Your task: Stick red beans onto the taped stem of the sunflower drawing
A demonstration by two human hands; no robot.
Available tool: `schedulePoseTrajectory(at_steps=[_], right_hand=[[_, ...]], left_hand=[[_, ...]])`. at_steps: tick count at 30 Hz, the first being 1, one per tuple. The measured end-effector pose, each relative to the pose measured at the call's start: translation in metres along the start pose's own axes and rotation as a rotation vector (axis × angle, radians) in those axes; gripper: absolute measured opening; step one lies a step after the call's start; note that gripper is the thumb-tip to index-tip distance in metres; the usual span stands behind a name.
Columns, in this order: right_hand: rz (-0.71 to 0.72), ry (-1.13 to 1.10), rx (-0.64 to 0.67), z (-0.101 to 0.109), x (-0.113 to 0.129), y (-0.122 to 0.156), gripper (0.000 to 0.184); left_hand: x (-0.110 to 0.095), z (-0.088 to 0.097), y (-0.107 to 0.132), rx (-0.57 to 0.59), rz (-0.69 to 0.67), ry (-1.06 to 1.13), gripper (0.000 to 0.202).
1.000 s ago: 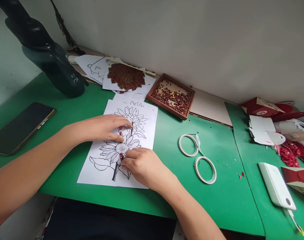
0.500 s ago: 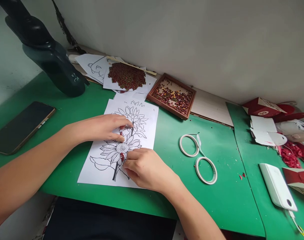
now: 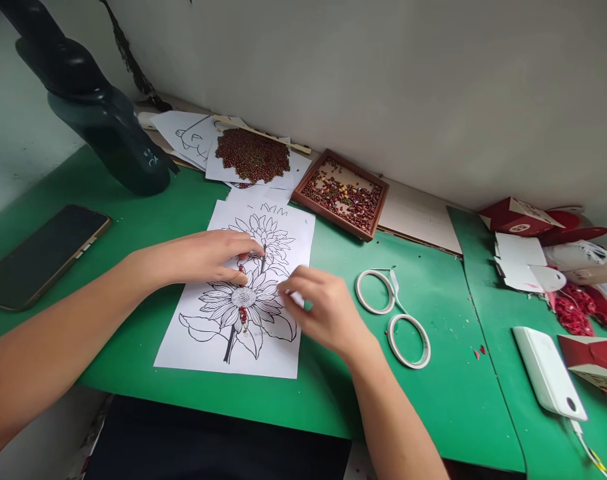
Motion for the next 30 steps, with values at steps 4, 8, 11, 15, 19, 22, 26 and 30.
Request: schedulePoseTrajectory(at_steps=[4, 8, 11, 15, 19, 22, 26, 30], right_hand=[[-0.211, 0.206, -0.473, 0.068, -0.063, 0.024, 0.014], [-0.375, 0.228, -0.717, 0.094, -0.11, 0.054, 0.031], [-0.385, 0.215, -0.73, 0.092, -0.121, 0.058, 0.035], [-0.357, 0.231, -0.689, 0.085, -0.115, 0.052, 0.028], [-0.298, 0.239, -0.693, 0.085, -0.107, 0.048, 0.029], [-0.274, 0.162, -0.737, 0.087, -0.106, 0.052, 0.041], [-0.369, 0.039, -0.758, 0.088, -0.118, 0.058, 0.034], [-0.404, -0.006, -0.689, 0.081, -0.126, 0.052, 0.028]], left_hand=[[-0.007, 0.004, 0.001, -0.024, -0.025, -0.018, 0.041], [-0.029, 0.028, 0.008, -0.267, -0.172, -0.097, 0.024], [-0.035, 0.042, 0.014, -0.442, -0.199, -0.175, 0.022], [-0.033, 0.037, 0.01, -0.507, -0.211, -0.249, 0.023], [-0.038, 0.024, 0.005, -0.513, -0.299, -0.265, 0.029], [-0.044, 0.022, 0.006, -0.546, -0.345, -0.259, 0.031], [-0.053, 0.025, 0.011, -0.589, -0.381, -0.273, 0.031], [-0.059, 0.025, 0.017, -0.652, -0.448, -0.304, 0.026]])
Point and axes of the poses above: each hand's wrist, its own y-axis away from the middle knuckle, its own z-axis out of the back of the hand, x = y × z, the point moved 10 cm from there along -y, towards the middle knuckle, and after that the axes turned 5 degrees about z, right-handed, at the moved point
